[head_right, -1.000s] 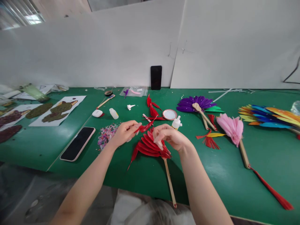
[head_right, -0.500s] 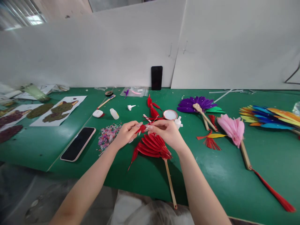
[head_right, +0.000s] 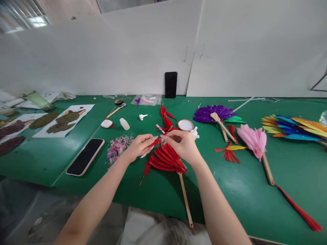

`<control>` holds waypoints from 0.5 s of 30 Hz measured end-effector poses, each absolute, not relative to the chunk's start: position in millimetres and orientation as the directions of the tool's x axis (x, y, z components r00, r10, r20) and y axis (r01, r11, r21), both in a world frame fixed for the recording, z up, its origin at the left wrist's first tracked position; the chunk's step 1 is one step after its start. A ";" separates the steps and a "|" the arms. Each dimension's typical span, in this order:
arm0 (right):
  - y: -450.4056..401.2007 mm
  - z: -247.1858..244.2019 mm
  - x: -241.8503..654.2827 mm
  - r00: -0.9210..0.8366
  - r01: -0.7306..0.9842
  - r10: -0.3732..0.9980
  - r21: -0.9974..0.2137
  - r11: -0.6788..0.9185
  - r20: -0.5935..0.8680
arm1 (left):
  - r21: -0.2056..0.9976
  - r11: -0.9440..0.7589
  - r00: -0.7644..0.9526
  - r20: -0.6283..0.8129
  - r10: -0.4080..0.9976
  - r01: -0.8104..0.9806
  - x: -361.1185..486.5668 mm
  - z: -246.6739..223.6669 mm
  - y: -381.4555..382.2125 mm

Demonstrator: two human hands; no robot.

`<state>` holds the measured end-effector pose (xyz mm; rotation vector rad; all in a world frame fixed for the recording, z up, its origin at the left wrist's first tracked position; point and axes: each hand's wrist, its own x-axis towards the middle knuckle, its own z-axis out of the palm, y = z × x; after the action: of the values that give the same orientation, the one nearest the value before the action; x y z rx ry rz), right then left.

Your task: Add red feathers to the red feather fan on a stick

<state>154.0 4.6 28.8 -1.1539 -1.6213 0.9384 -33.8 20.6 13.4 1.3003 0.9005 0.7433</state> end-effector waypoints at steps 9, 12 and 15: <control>-1.1 32.1 147.3 -0.191 0.083 0.929 -0.937 0.338 0.318 | 0.838 0.486 0.698 -0.192 0.690 -0.250 -37.6 9.2 19.7; -2.4 29.9 137.3 -0.155 -0.034 0.926 -0.939 0.342 0.343 | 0.783 0.514 0.717 -0.129 0.685 -0.350 -31.8 6.4 17.6; -0.7 26.4 129.3 -0.121 -0.154 0.936 -0.938 0.310 0.329 | 0.753 0.498 0.713 -0.054 0.699 -0.431 -29.1 5.1 16.6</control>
<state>129.3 -0.7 26.4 -0.7979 -1.3514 1.1250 -29.1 16.6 5.1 0.7883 0.3778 0.7039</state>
